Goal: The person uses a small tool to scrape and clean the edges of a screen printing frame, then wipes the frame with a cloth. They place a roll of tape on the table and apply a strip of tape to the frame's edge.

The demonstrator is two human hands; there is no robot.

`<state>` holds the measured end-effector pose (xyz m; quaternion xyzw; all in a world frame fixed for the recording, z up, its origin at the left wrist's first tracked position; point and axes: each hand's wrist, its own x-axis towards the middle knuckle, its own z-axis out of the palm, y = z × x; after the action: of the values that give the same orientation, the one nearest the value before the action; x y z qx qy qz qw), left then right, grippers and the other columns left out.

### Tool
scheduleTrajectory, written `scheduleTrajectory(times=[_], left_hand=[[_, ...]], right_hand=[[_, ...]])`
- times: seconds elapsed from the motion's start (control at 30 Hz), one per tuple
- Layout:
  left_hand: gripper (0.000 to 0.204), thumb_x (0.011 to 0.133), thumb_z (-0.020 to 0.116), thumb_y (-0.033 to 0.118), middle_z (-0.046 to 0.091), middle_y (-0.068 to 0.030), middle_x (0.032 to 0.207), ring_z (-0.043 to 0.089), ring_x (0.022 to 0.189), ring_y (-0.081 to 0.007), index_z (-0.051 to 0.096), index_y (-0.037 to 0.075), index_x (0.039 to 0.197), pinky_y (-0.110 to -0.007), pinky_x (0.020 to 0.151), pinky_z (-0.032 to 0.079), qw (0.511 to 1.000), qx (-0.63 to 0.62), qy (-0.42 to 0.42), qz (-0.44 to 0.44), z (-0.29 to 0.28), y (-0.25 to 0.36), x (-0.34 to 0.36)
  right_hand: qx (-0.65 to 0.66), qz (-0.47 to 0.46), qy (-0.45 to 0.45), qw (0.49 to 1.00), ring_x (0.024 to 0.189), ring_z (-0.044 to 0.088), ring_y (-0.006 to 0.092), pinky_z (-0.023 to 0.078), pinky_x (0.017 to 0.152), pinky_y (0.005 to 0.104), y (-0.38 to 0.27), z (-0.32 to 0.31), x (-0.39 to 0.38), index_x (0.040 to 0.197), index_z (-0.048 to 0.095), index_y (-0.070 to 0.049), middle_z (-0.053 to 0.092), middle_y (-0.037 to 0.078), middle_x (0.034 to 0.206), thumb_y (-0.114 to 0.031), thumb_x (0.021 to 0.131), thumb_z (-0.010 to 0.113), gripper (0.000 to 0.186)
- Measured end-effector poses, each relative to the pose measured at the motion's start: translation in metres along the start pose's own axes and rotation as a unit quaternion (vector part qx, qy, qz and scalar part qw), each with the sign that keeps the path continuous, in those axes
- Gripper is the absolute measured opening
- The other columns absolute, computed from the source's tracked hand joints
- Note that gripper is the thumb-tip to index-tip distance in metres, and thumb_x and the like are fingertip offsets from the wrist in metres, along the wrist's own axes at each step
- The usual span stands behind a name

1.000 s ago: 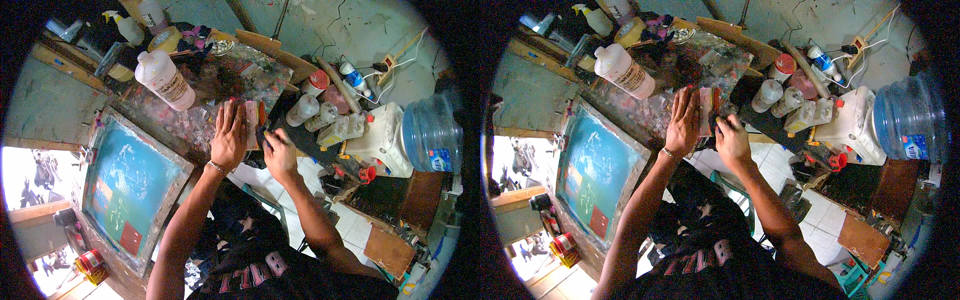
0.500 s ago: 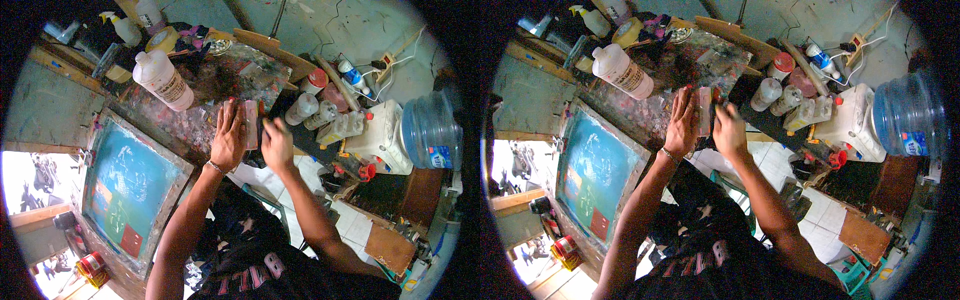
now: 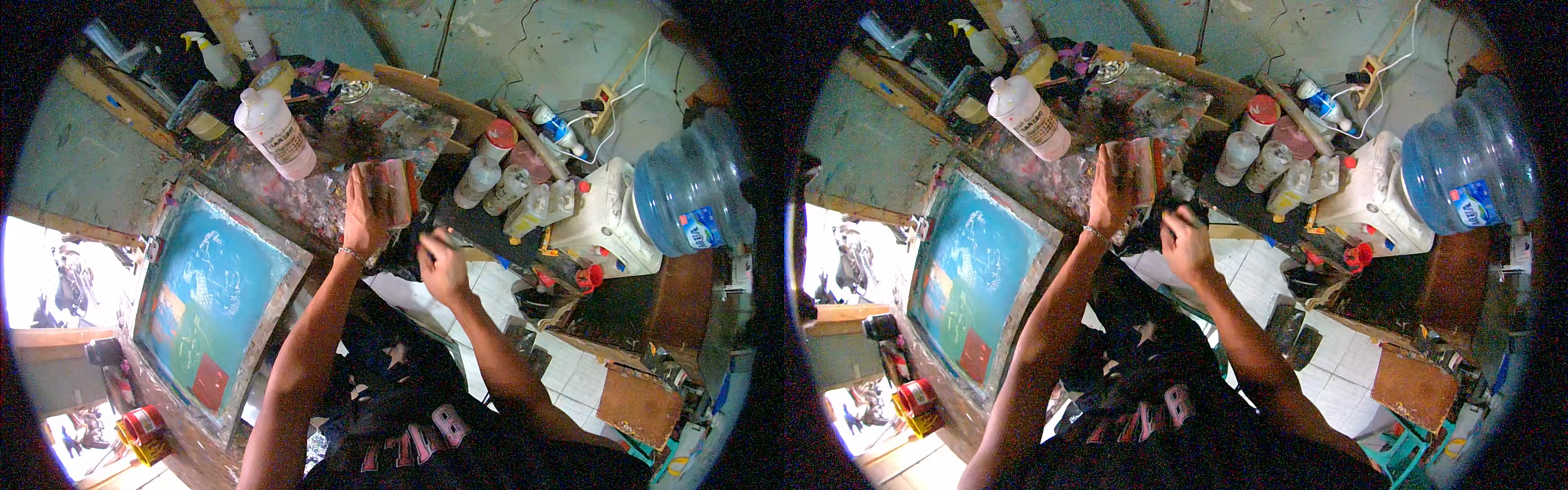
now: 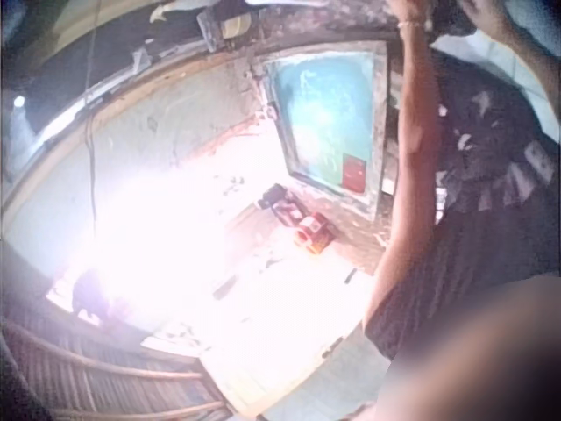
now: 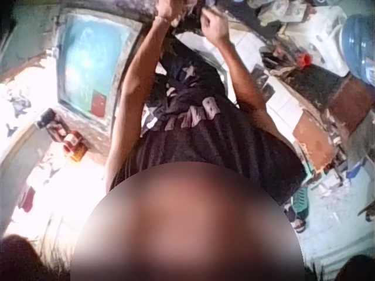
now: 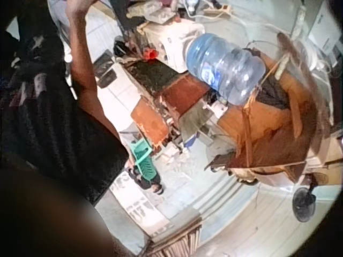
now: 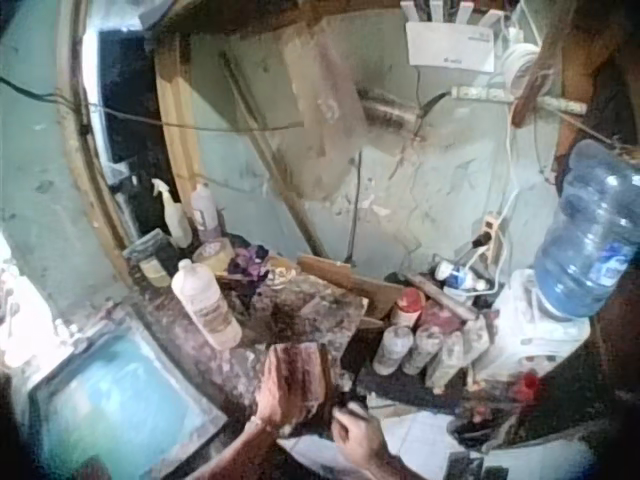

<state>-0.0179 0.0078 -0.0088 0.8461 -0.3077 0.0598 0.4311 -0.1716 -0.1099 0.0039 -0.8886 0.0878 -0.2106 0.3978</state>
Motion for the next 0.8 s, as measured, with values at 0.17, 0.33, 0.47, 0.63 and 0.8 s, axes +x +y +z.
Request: scheduleTrajectory(times=[0.17, 0.33, 0.47, 0.63, 0.8], left_hand=[[0.076, 0.079, 0.072, 0.015, 0.063, -0.0230, 0.118, 0.065, 0.101, -0.0359, 0.034, -0.003, 0.143, -0.038, 0.088, 0.051, 0.987, -0.099, 0.094, -0.089, -0.006, -0.003, 0.009], [0.068, 0.075, 0.074, 0.009, 0.068, -0.0113, 0.111, 0.065, 0.098, -0.0201, 0.045, -0.002, 0.136, -0.032, 0.085, 0.051, 0.962, -0.241, 0.019, -0.129, -0.029, 0.016, 0.023], [0.054, 0.080, 0.069, -0.001, 0.064, -0.0049, 0.114, 0.060, 0.100, -0.0134, 0.052, -0.001, 0.132, -0.029, 0.089, 0.050, 0.921, -0.371, -0.065, -0.101, -0.072, 0.061, 0.040], [0.036, 0.081, 0.061, -0.006, 0.065, -0.0131, 0.111, 0.062, 0.107, -0.0224, 0.052, 0.001, 0.116, -0.033, 0.096, 0.046, 0.977, -0.196, -0.045, 0.068, -0.100, 0.079, 0.063], [0.048, 0.073, 0.060, -0.005, 0.046, -0.0197, 0.141, 0.039, 0.135, -0.0407, 0.052, 0.004, 0.119, -0.050, 0.117, 0.025, 0.943, -0.030, -0.097, 0.317, -0.059, 0.028, 0.050]], right_hand=[[0.227, 0.211, 0.009, 0.951, 0.072, 0.060, 0.0128, 0.050, 0.065, 0.0281, 0.013, 0.005, -0.048, 0.110, 0.067, 0.003, 0.067, 0.008, 0.086, -0.005, 0.087, 0.065, 0.025], [0.313, 0.249, 0.057, 0.915, 0.056, 0.051, 0.0064, 0.042, 0.049, 0.0234, 0.045, -0.022, -0.056, 0.112, 0.068, -0.002, 0.061, -0.002, 0.076, -0.013, 0.090, 0.066, 0.024], [0.336, 0.287, 0.098, 0.892, 0.054, 0.049, 0.0067, 0.040, 0.049, 0.0236, 0.065, -0.045, -0.057, 0.102, 0.070, -0.001, 0.057, -0.002, 0.069, -0.018, 0.091, 0.067, 0.020], [0.336, 0.317, 0.112, 0.880, 0.055, 0.050, 0.0084, 0.040, 0.051, 0.0246, 0.070, -0.057, -0.052, 0.099, 0.069, 0.000, 0.059, -0.001, 0.072, -0.012, 0.090, 0.065, 0.016], [0.416, 0.298, 0.147, 0.847, 0.057, 0.050, 0.0065, 0.039, 0.051, 0.0239, 0.059, -0.059, -0.034, 0.096, 0.068, 0.001, 0.060, 0.000, 0.072, -0.012, 0.091, 0.065, 0.014]])
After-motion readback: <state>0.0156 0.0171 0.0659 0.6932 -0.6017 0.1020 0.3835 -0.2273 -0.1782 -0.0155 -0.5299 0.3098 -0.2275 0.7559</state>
